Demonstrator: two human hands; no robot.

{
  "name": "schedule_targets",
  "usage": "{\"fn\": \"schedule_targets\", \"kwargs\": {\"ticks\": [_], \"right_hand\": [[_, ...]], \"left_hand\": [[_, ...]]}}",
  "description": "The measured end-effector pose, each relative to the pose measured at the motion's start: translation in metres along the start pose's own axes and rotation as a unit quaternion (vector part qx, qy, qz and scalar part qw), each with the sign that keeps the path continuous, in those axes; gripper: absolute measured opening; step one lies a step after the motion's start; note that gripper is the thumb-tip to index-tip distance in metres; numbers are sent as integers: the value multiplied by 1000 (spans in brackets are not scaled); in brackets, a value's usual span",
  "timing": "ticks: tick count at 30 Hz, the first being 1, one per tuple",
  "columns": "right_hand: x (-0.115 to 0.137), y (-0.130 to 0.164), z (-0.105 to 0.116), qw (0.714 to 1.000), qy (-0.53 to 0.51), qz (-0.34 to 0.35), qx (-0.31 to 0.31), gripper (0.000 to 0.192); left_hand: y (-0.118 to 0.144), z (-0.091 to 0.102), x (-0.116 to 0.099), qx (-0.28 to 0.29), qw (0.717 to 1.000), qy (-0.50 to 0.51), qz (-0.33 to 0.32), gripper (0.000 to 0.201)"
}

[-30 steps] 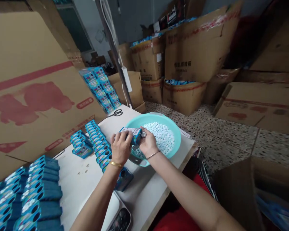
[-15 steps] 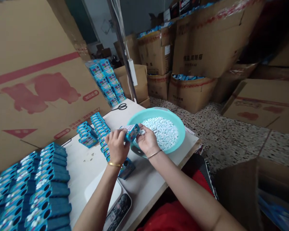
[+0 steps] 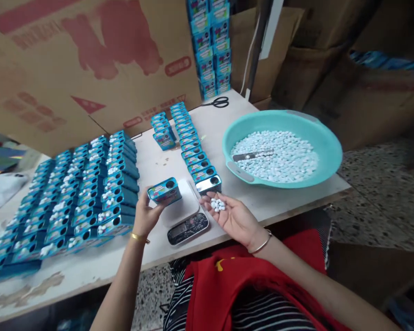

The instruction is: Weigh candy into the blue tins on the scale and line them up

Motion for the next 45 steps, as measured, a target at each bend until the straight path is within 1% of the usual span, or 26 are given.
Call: {"fn": "schedule_targets", "kwargs": {"ticks": [3, 5, 6, 7, 9, 10, 11, 12, 14, 15, 16, 17, 18, 20, 22, 25, 28, 32, 35, 37, 39, 41, 43, 45], "right_hand": [[-16, 2, 12, 1000, 12, -26, 4, 20], [-19, 4, 17, 999, 21, -25, 1, 20], [-20, 6, 19, 999, 25, -23, -2, 21], [-20, 8, 21, 999, 29, -22, -6, 22], [-22, 13, 25, 999, 33, -18, -19, 24], [-23, 15, 27, 999, 33, -17, -27, 25], [-25, 18, 29, 999, 31, -18, -36, 27], [-27, 20, 31, 998, 28, -20, -45, 28], [-30, 23, 35, 998, 24, -24, -61, 30], [-32, 24, 37, 997, 25, -26, -63, 30], [-33, 25, 38, 997, 29, -26, -64, 31], [-33, 26, 39, 997, 35, -24, -63, 31], [-32, 27, 40, 997, 42, -20, -62, 32], [-31, 30, 42, 996, 55, -14, -65, 32], [-32, 32, 45, 995, 64, -22, -77, 32], [-34, 34, 49, 993, 57, -38, -100, 32], [-35, 34, 52, 992, 42, -38, -109, 33], [-37, 31, 54, 992, 37, -40, -110, 35], [-38, 27, 53, 994, 36, -47, -92, 33], [-39, 22, 50, 996, 29, -42, -73, 29], [-38, 17, 44, 998, 15, -20, -62, 27], [-38, 12, 35, 998, 5, -1, -57, 28], [-38, 7, 26, 999, 8, 1, -48, 29], [-40, 4, 17, 999, 16, -4, -35, 27]], "left_hand": [[8, -14, 21, 3, 1000, 12, 16, 41], [11, -21, 23, 0, 1000, 15, 10, 45], [14, -21, 20, -11, 1000, 5, 1, 49], [18, -20, 13, -36, 999, -17, -8, 55], [33, -15, -9, -120, 988, -88, -35, 62], [42, -15, -23, -148, 980, -119, -54, 60], [51, -19, -38, -155, 975, -138, -76, 54], [60, -28, -54, -123, 977, -138, -105, 47], [73, -58, -79, 23, 982, -111, -150, 39], [78, -73, -88, 82, 977, -112, -161, 36], [82, -87, -94, 117, 972, -119, -162, 32], [85, -100, -97, 136, 970, -129, -158, 29], [86, -110, -99, 143, 969, -137, -150, 27], [86, -124, -98, 149, 969, -142, -137, 24], [86, -132, -96, 161, 966, -143, -143, 24], [86, -137, -97, 173, 958, -162, -159, 25], [85, -137, -96, 182, 956, -171, -156, 25], [83, -136, -92, 180, 961, -153, -142, 24], [82, -132, -89, 170, 967, -120, -149, 22], [80, -126, -88, 160, 973, -76, -147, 18], [73, -113, -87, 144, 979, -18, -143, 14], [63, -92, -88, 111, 983, 24, -145, 10], [47, -64, -88, 50, 988, 24, -146, 8], [30, -37, -86, -28, 990, -7, -139, 7]]}}
Point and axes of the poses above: each hand's wrist, its own y-axis away from the middle knuckle, its own z-axis out of the back of the hand, x = y × z, the point moved 4 cm from there along -y, towards the middle knuckle, and after that the axes turned 10 degrees about x, right-handed, at the moved point
